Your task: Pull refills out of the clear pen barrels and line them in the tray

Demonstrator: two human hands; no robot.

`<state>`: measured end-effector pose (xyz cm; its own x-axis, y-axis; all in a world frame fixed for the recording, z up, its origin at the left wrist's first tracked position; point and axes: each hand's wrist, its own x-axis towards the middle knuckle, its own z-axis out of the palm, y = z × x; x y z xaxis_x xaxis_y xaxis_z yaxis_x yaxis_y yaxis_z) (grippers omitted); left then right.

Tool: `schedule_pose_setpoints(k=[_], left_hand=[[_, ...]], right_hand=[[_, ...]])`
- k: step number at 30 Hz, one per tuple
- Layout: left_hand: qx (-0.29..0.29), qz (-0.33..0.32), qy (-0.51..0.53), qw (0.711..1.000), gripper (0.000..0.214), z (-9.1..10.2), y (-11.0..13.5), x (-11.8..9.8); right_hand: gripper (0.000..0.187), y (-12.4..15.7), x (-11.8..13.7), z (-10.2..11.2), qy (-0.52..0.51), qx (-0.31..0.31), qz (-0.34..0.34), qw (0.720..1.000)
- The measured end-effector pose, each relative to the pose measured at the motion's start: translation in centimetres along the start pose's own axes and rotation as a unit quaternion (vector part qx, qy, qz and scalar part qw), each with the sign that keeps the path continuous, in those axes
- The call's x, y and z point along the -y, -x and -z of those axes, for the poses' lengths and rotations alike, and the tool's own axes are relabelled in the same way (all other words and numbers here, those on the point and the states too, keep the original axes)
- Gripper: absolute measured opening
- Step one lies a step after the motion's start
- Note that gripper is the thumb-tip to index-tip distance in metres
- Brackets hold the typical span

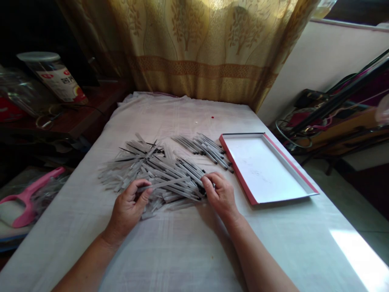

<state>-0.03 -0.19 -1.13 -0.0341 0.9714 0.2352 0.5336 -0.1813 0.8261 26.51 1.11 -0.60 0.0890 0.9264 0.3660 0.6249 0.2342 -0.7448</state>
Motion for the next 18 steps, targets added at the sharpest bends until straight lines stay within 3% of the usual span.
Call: schedule_pose_setpoints(k=[4,6,13,18], left_hand=[[0.015,-0.043,-0.004,0.999,0.025,-0.6,0.5,-0.6],[0.023,-0.062,-0.018,0.998,0.024,-0.7,0.6,-0.8],[0.039,-0.16,-0.087,0.983,0.024,-0.6,0.4,-0.8],[0.022,-0.236,-0.154,0.959,0.027,-0.4,0.0,-0.7]], right_hand=[[0.047,0.5,1.5,-0.4,-0.105,0.132,-0.027,0.985],[0.051,0.6,2.0,-0.7,-0.153,0.165,-0.05,0.973],[0.055,0.4,2.3,-0.9,-0.219,0.145,-0.111,0.958],[0.045,0.4,2.4,-0.7,-0.17,0.144,-0.067,0.973]])
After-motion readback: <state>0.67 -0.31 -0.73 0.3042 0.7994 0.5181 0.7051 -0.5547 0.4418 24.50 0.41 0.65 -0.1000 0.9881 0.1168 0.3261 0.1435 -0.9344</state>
